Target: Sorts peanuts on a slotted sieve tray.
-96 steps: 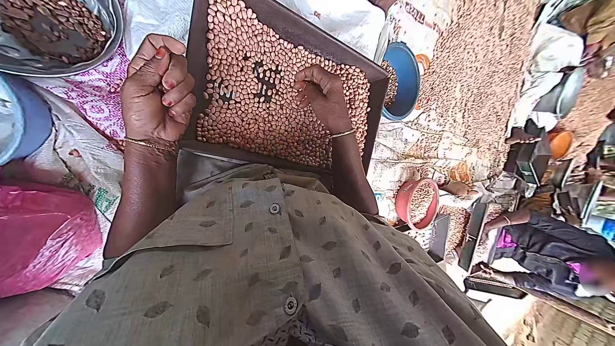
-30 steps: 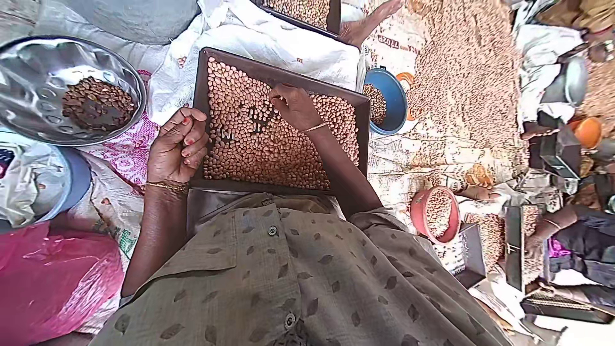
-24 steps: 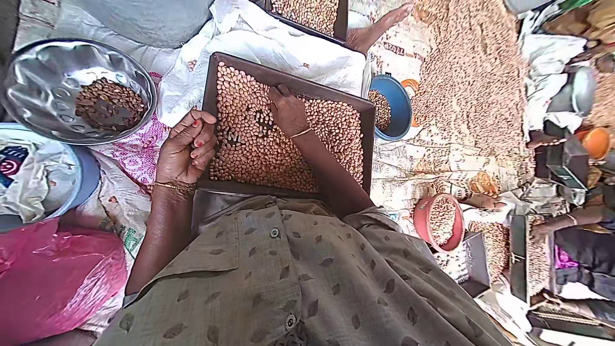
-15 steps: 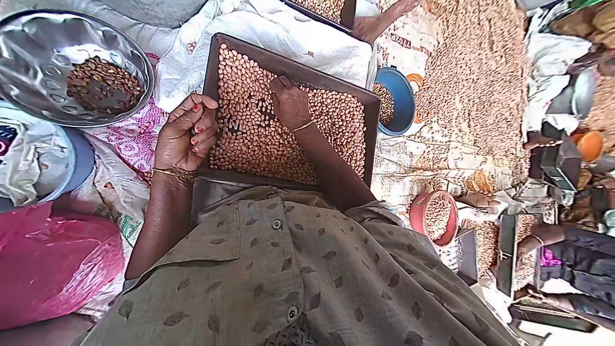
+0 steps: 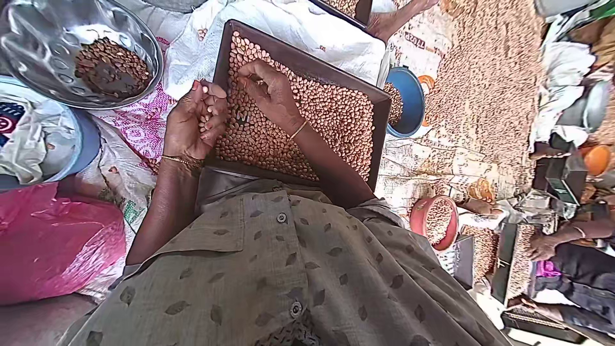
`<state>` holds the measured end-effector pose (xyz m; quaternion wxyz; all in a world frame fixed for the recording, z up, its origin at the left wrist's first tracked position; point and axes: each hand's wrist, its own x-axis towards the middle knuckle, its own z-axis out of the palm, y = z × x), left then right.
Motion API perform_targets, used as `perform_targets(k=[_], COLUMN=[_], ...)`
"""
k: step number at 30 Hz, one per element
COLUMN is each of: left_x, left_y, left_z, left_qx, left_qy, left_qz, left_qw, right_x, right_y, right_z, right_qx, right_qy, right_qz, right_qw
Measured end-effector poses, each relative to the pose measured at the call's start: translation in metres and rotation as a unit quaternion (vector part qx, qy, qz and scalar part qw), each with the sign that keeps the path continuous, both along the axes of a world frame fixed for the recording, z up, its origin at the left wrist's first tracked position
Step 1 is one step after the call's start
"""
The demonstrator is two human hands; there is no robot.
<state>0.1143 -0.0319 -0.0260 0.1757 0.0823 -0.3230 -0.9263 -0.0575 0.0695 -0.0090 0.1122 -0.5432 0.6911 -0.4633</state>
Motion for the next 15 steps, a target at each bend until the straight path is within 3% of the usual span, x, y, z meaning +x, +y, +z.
perform_targets(k=[3, 6, 11, 13, 15], left_x=[0.003, 0.004, 0.004, 0.004, 0.003], left_y=[-0.005, -0.008, -0.01, -0.009, -0.009], left_z=[-0.008, -0.008, -0.011, -0.01, -0.008], left_qx=[0.048, 0.092, 0.151, 0.149, 0.146], left_qy=[0.073, 0.106, 0.145, 0.138, 0.126], left_qz=[0.001, 0.027, 0.032, 0.03, 0.032], left_qw=[0.996, 0.99, 0.977, 0.979, 0.981], right_x=[-0.003, -0.017, -0.06, -0.058, -0.047], right_y=[0.003, 0.022, 0.073, 0.091, 0.101], right_z=[-0.027, -0.04, -0.018, -0.006, 0.005], right_qx=[0.152, 0.175, 0.29, 0.31, 0.266], right_qy=[0.197, 0.288, 0.232, 0.152, 0.06], right_qz=[0.07, 0.032, -0.121, -0.1, -0.013], right_qw=[0.966, 0.941, 0.921, 0.933, 0.962])
